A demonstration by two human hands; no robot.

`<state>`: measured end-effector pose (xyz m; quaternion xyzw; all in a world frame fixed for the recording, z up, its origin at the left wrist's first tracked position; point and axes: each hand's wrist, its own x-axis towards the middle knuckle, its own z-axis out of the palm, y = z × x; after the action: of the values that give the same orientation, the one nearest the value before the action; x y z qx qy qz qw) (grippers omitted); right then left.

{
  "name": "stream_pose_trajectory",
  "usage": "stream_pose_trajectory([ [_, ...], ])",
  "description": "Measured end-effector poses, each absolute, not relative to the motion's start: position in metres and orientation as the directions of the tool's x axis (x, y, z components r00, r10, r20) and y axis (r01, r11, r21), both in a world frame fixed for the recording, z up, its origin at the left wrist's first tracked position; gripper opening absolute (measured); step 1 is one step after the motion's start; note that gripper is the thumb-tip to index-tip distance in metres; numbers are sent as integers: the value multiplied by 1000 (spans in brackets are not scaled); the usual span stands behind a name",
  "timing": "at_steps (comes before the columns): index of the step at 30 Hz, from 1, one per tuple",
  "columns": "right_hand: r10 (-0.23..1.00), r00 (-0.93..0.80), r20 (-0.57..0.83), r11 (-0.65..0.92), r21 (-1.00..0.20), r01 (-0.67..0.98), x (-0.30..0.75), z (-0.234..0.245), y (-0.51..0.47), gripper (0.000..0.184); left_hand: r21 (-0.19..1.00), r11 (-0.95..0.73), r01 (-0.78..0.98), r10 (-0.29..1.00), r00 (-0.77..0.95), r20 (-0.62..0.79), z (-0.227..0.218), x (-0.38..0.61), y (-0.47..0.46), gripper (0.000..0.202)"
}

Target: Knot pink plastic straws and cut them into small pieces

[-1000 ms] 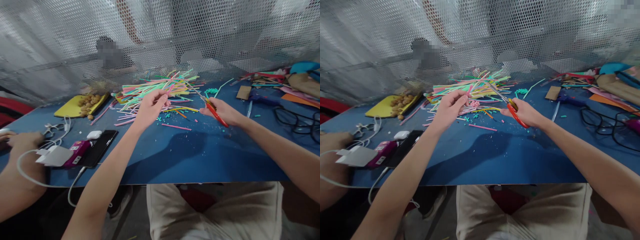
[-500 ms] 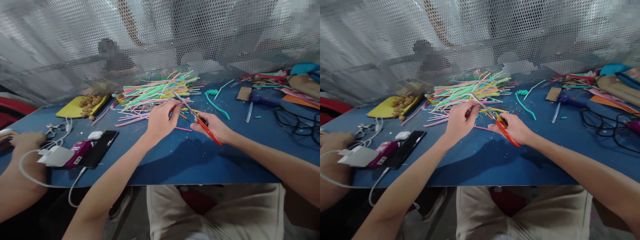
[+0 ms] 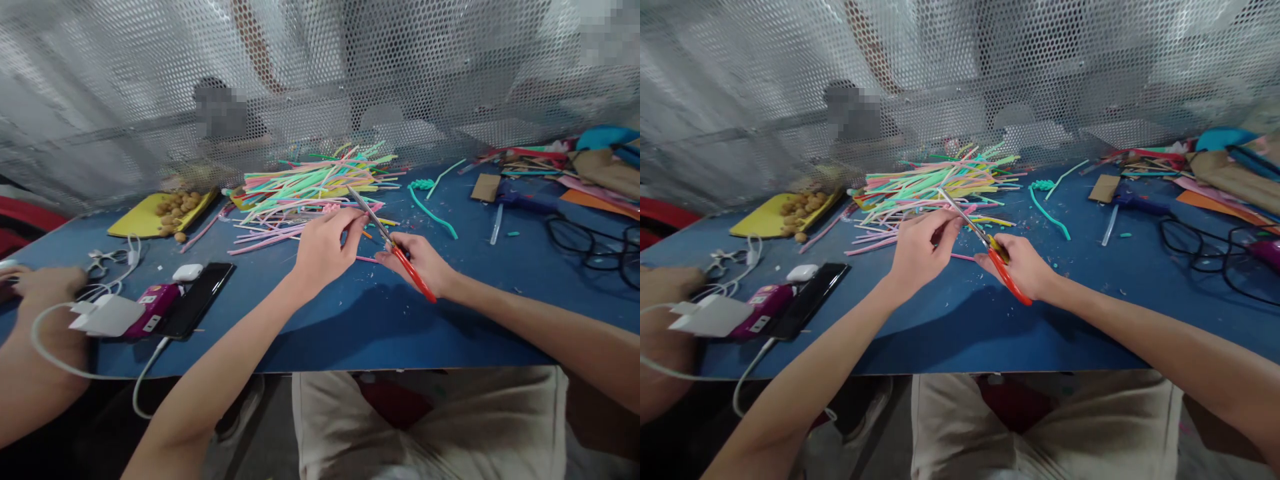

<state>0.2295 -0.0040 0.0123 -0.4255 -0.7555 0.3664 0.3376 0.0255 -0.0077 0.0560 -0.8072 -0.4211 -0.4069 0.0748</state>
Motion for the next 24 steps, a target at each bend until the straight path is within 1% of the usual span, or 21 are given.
stream_pose_trajectory([
  [5,888,-378,261,419,-799,432,228,6,-2,39,235,-612,755,637,295,712,56,28,-10,27],
  [12,903,-370,219,368,-838,404,228,3,1,40,237,-603,762,637,281,718,55,28,-9,25],
  [15,892,-351,285,422,-804,419,228,4,4,46,236,-615,752,620,277,734,55,28,-10,25],
  [18,873,-351,339,472,-768,432,227,8,6,49,219,-592,776,635,281,720,55,27,-9,24],
  [21,914,-298,274,388,-805,449,229,12,10,49,192,-554,810,662,289,692,52,25,-5,26],
  [23,940,-257,223,323,-824,466,233,12,17,48,171,-557,813,670,317,671,49,22,0,28],
  [24,943,-247,221,317,-823,472,236,10,22,48,163,-569,806,671,340,659,48,21,2,28],
])
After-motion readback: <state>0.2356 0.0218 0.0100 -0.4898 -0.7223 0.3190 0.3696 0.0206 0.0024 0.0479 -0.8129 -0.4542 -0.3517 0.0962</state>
